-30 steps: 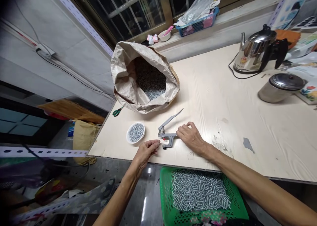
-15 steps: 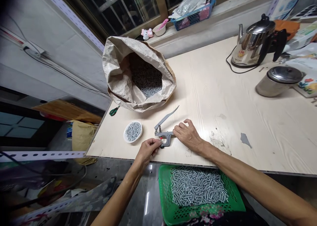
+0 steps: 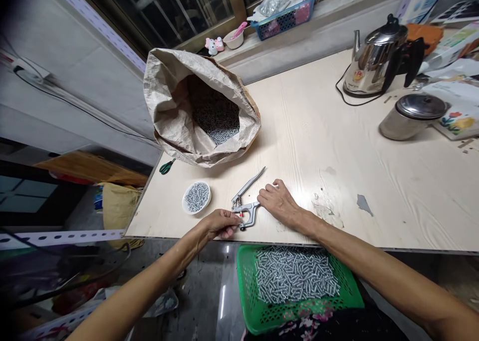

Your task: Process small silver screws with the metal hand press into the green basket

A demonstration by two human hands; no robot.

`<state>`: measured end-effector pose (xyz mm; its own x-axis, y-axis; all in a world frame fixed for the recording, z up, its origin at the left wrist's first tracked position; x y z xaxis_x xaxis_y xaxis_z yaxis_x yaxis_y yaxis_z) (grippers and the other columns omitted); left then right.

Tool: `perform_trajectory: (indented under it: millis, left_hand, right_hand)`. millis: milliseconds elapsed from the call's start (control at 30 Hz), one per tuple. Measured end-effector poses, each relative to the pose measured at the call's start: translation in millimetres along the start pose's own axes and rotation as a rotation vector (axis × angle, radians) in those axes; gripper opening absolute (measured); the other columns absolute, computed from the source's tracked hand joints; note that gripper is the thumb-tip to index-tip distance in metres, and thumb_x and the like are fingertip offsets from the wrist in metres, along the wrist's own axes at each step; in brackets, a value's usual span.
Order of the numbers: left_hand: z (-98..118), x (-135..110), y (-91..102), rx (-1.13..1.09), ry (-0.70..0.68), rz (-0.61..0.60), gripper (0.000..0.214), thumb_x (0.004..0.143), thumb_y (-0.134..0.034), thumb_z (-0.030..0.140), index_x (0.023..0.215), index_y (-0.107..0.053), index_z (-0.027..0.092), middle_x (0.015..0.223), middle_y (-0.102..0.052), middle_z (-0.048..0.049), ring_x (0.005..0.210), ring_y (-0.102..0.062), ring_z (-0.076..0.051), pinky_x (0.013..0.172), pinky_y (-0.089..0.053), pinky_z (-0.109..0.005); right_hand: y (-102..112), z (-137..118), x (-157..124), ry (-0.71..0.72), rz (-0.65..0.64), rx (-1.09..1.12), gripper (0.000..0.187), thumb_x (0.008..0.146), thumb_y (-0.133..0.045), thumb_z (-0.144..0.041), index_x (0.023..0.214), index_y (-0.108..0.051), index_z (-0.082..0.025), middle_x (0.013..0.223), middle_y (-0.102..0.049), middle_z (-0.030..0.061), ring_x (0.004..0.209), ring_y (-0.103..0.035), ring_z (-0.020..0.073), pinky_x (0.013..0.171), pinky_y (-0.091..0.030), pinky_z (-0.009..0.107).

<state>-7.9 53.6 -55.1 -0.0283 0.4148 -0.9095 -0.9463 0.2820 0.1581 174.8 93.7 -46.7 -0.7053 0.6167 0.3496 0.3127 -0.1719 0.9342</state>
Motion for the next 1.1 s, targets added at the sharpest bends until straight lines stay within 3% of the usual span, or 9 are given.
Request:
perform_trajectory:
  millis: [200,333,467,667,833,1000,1100]
  left_hand:
    - [-15,-4,-8.9,0.024,0.053,-0.03,0.02,0.062,-0.079,0.025,0.053,-0.065,0.014,0.045,-0.061,-0.0001,0.037,-0.051,-0.008,0.037,-0.039,-0.017]
    - [-21,-1,-18.8,0.022,0.023,-0.042,0.018,0.065,-0.077,0.025,0.059,-0.065,0.014,0.048,-0.063,-0.0001,0.043,-0.058,-0.01,0.041,-0.044,-0.018]
    - [-18,2,-24.3,0.073,-0.007,-0.079,0.021,0.067,-0.076,0.029,0.061,-0.064,0.013,0.048,-0.063,-0.0005,0.044,-0.06,-0.01,0.044,-0.046,-0.019]
    - [-10,-1,-25.3,0.129,0.021,-0.115,0.03,0.06,-0.082,0.034,0.065,-0.063,0.012,0.048,-0.065,-0.0015,0.044,-0.06,-0.011,0.046,-0.047,-0.019]
    - [-8,-2,-27.2,0.098,0.044,-0.129,0.035,0.055,-0.085,0.035,0.07,-0.063,0.011,0.049,-0.065,-0.0019,0.044,-0.06,-0.011,0.047,-0.048,-0.02]
    - [-11,-1,-28.0,0.081,0.049,-0.12,0.031,0.061,-0.083,0.033,0.066,-0.061,0.011,0.049,-0.064,-0.0013,0.045,-0.061,-0.011,0.047,-0.049,-0.02]
    - [-14,-1,-27.6,0.061,0.039,-0.124,0.028,0.064,-0.081,0.031,0.069,-0.062,0.011,0.051,-0.064,-0.0003,0.046,-0.061,-0.011,0.049,-0.049,-0.02]
  right_hand:
    - [3,-6,-12,-0.014,-0.077,0.076,0.019,0.092,-0.046,-0.014,0.078,-0.057,-0.02,0.076,-0.06,0.0013,0.075,-0.042,0.0175,0.071,-0.022,0.036]
    - [8,0,-11,-0.03,-0.141,0.176,0.017,0.093,-0.05,-0.026,0.079,-0.059,-0.021,0.082,-0.062,0.0014,0.08,-0.044,0.0185,0.07,-0.021,0.035]
    - [11,21,7,-0.099,-0.178,0.13,0.012,0.091,-0.05,-0.019,0.093,-0.061,-0.023,0.093,-0.063,0.0024,0.085,-0.044,0.0206,0.067,-0.02,0.035]
    - [-4,32,23,0.037,-0.227,0.042,0.013,0.09,-0.049,-0.013,0.083,-0.059,-0.02,0.085,-0.062,0.0033,0.082,-0.045,0.0199,0.073,-0.025,0.036]
    - [-8,41,23,-0.003,-0.192,0.114,0.007,0.091,-0.053,-0.023,0.088,-0.057,-0.019,0.091,-0.061,0.0055,0.085,-0.046,0.0205,0.069,-0.028,0.033]
    - [-5,48,27,-0.008,-0.233,0.193,0.009,0.087,-0.059,-0.028,0.087,-0.058,-0.019,0.093,-0.06,0.007,0.087,-0.048,0.0216,0.069,-0.034,0.033]
    - [3,51,19,-0.024,-0.239,0.246,0.031,0.082,-0.064,-0.043,0.101,-0.06,-0.018,0.1,-0.06,0.0096,0.092,-0.049,0.0244,0.076,-0.038,0.036]
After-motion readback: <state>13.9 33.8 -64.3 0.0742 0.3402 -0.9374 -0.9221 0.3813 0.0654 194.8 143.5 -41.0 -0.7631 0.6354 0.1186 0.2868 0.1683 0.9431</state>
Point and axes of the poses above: each hand's wrist, its own x-axis towards the middle knuckle, its own y-axis out of the back of the hand, z = x × y, the point moved 5 cm from there along x, towards the middle knuckle
